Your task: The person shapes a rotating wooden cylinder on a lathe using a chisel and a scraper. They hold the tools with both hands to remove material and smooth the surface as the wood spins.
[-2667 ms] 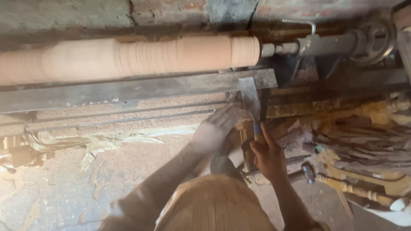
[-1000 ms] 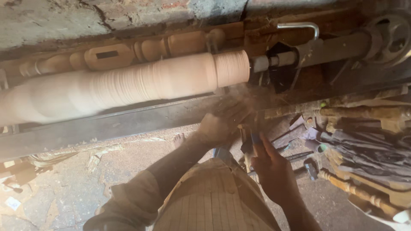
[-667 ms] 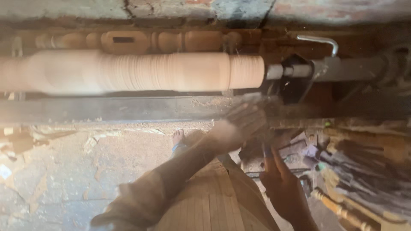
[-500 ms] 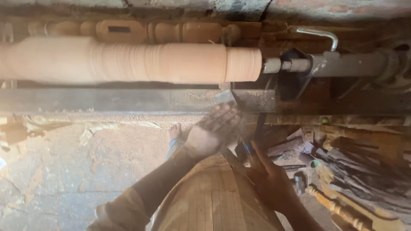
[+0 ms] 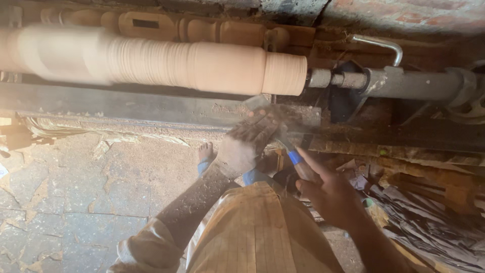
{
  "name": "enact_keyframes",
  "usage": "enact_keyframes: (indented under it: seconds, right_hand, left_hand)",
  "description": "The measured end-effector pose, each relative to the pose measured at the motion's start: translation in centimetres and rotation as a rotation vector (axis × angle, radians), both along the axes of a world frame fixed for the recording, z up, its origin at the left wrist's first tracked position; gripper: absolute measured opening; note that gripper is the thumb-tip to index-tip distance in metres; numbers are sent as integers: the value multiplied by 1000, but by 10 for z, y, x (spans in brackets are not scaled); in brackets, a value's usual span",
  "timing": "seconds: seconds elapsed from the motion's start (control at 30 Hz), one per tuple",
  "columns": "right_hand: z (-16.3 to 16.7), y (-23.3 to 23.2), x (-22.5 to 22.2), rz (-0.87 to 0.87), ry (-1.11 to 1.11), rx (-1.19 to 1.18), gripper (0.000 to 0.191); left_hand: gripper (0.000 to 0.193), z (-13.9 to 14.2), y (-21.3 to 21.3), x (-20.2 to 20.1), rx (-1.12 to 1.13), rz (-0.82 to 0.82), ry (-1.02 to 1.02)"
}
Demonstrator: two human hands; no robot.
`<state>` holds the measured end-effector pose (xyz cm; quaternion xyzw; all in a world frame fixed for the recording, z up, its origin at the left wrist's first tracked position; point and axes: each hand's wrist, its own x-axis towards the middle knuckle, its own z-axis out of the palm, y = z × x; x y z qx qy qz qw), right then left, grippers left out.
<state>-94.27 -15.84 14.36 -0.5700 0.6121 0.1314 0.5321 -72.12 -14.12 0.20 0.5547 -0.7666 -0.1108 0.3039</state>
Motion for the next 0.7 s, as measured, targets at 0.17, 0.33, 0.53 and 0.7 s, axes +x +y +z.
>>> enact_keyframes:
  seconds: [0.17,0.33,0.53,0.7]
  right_hand:
    - [-12,-10,-17,43,-49,-49,79]
    - [-45,-18,-48,281,-487,-498,71]
    - [-62,-34,-70,188,-136,-60,89]
    - [-60,-38,-71,195,-184,-46,87]
  left_hand:
    - [39,12,-1,-10,-147,77,-73]
    - [55,25,-2,-16,-115,87,-42]
    - [57,21,-6,-23,-127,93,-73]
    - [40,15,-4,-29,-98,153,-85]
